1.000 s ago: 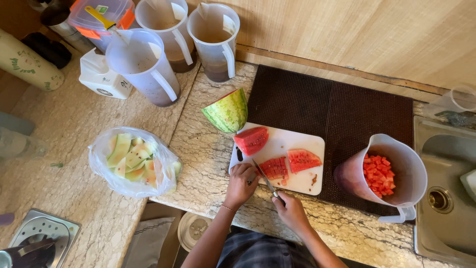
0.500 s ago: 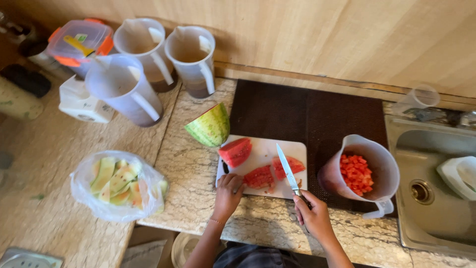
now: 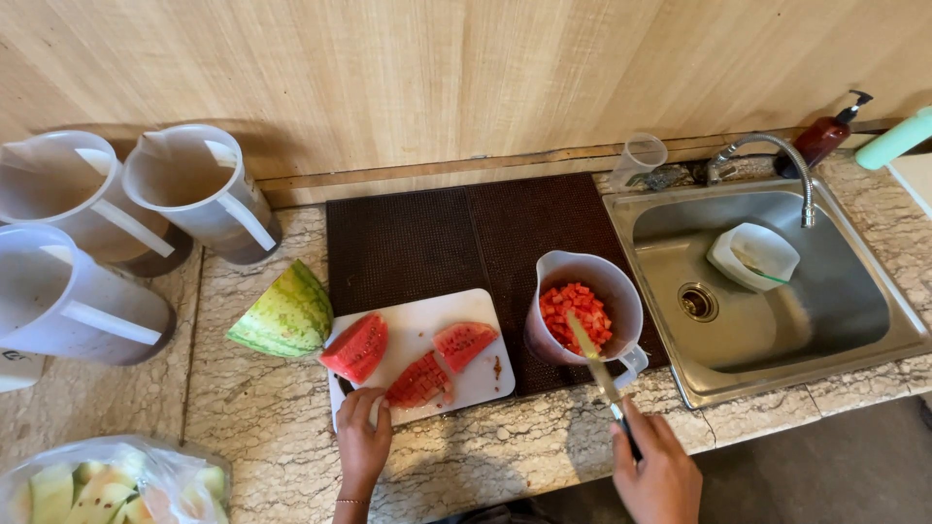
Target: The person cuts a watermelon wedge into small cubes on a white cutting board using a knife. The diced watermelon is then transferred into a large plastic pitcher. A bag of watermelon rinds and several empty pitchers are visible on the counter.
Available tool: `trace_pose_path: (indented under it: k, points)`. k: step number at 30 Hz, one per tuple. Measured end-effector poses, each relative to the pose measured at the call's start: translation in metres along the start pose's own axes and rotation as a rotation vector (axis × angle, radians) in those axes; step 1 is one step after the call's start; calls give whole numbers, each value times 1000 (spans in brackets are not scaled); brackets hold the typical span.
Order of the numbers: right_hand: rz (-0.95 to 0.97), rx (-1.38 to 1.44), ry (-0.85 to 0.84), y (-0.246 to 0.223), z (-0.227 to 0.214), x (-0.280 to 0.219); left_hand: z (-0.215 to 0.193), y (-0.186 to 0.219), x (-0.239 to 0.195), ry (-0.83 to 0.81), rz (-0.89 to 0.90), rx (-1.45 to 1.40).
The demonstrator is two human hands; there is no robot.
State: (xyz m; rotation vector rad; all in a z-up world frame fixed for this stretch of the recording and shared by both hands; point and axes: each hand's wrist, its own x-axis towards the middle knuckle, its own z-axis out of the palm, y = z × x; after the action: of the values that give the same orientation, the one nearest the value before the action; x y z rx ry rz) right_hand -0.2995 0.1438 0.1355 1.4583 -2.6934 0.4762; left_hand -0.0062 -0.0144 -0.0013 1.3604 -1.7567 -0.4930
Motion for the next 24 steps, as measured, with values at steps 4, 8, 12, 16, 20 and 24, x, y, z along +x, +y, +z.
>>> trace_pose_path:
  k: [4, 8, 12, 16, 20, 24]
  points:
    - [116, 317, -104, -39, -28, -26, 6, -2, 2, 4, -35, -1]
    - [356, 792, -348, -30, -8, -27, -2, 3, 1, 21, -4, -56]
    - [429, 726, -540, -28, 2, -17, -8, 6, 0, 55, 43, -78]
    - [298, 599, -672, -8, 46, -22, -22, 15, -3, 86, 92, -59]
    - [-65, 523, -671, 13, 120, -32, -20, 10, -4, 10, -3, -52]
    - [-121, 522, -770, -5, 139, -41, -14, 2, -4, -20, -54, -39]
